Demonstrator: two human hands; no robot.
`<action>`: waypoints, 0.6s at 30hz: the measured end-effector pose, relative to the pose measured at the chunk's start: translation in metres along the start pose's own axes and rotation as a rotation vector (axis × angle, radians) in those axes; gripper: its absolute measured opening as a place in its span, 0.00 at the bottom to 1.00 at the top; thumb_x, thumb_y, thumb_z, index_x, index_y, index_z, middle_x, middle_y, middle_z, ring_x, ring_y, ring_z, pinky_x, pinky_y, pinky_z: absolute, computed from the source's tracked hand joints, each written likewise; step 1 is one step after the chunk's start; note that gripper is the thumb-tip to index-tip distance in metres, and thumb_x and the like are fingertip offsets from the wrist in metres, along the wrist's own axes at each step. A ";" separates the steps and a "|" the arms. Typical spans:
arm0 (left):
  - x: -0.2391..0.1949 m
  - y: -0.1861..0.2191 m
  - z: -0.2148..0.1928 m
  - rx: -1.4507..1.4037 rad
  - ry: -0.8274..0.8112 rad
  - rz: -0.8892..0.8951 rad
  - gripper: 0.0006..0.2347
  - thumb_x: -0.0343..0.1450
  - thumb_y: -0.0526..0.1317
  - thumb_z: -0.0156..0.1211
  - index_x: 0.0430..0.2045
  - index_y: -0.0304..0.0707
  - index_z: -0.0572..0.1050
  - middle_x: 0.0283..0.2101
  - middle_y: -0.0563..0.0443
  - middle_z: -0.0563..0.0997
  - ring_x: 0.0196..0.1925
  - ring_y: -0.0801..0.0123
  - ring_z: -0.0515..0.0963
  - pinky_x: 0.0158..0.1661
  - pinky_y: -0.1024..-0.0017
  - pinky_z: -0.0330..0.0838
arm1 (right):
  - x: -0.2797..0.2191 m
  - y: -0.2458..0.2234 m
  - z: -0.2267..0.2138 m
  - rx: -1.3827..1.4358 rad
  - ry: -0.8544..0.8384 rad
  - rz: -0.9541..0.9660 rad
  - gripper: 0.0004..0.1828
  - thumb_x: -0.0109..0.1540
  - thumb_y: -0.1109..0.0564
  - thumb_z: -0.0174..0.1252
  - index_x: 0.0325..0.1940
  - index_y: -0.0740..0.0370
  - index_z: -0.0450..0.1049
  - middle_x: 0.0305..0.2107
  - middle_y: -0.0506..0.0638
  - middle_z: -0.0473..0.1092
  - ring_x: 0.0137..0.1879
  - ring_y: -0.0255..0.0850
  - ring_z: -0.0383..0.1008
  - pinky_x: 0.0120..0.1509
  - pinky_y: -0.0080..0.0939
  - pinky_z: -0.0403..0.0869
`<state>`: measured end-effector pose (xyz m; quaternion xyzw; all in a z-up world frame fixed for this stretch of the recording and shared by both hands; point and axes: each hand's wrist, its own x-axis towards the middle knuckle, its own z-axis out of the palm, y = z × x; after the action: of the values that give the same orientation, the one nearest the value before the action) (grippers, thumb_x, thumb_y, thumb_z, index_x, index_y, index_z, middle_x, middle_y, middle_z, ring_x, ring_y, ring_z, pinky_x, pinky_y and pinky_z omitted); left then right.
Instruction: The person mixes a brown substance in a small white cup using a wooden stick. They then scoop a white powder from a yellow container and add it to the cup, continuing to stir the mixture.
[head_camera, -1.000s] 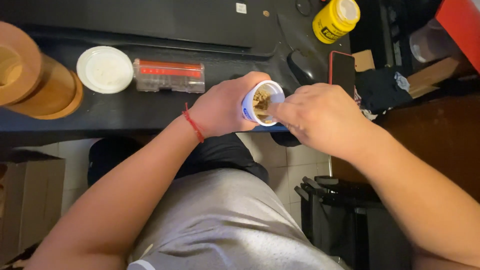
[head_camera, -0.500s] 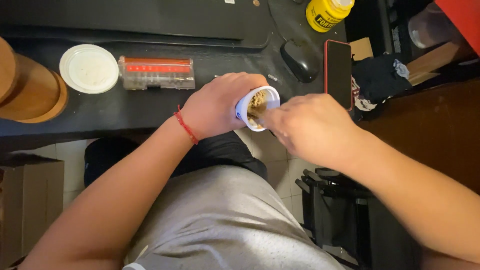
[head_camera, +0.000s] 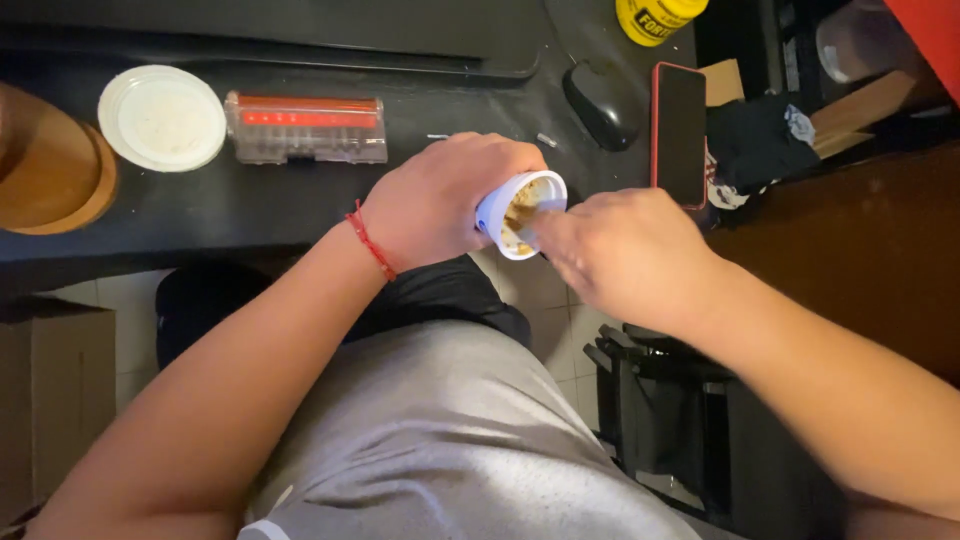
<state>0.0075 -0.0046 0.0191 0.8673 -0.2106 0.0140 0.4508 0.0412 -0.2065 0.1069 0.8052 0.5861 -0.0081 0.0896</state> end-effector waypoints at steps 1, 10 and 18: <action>0.000 -0.004 0.003 -0.024 0.001 0.008 0.18 0.59 0.35 0.70 0.41 0.42 0.73 0.37 0.45 0.79 0.44 0.46 0.79 0.51 0.53 0.71 | 0.004 -0.002 -0.001 0.207 -0.024 0.062 0.10 0.66 0.54 0.51 0.35 0.59 0.74 0.15 0.52 0.70 0.29 0.51 0.76 0.32 0.49 0.74; 0.002 0.017 -0.016 -0.057 -0.033 -0.121 0.14 0.60 0.32 0.65 0.36 0.39 0.71 0.34 0.39 0.79 0.43 0.37 0.79 0.43 0.46 0.75 | 0.012 -0.007 -0.006 -0.372 0.200 -0.090 0.06 0.61 0.55 0.54 0.41 0.51 0.75 0.16 0.40 0.65 0.27 0.36 0.72 0.30 0.38 0.70; -0.006 0.006 0.001 -0.105 0.138 0.014 0.18 0.62 0.32 0.62 0.46 0.35 0.69 0.39 0.38 0.74 0.45 0.39 0.75 0.48 0.46 0.71 | 0.029 -0.008 0.004 -0.300 0.068 -0.093 0.04 0.58 0.59 0.57 0.36 0.58 0.75 0.16 0.42 0.66 0.23 0.42 0.70 0.25 0.41 0.67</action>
<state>-0.0006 -0.0064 0.0213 0.8379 -0.1853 0.0657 0.5092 0.0433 -0.1779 0.0980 0.7547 0.6199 0.1026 0.1886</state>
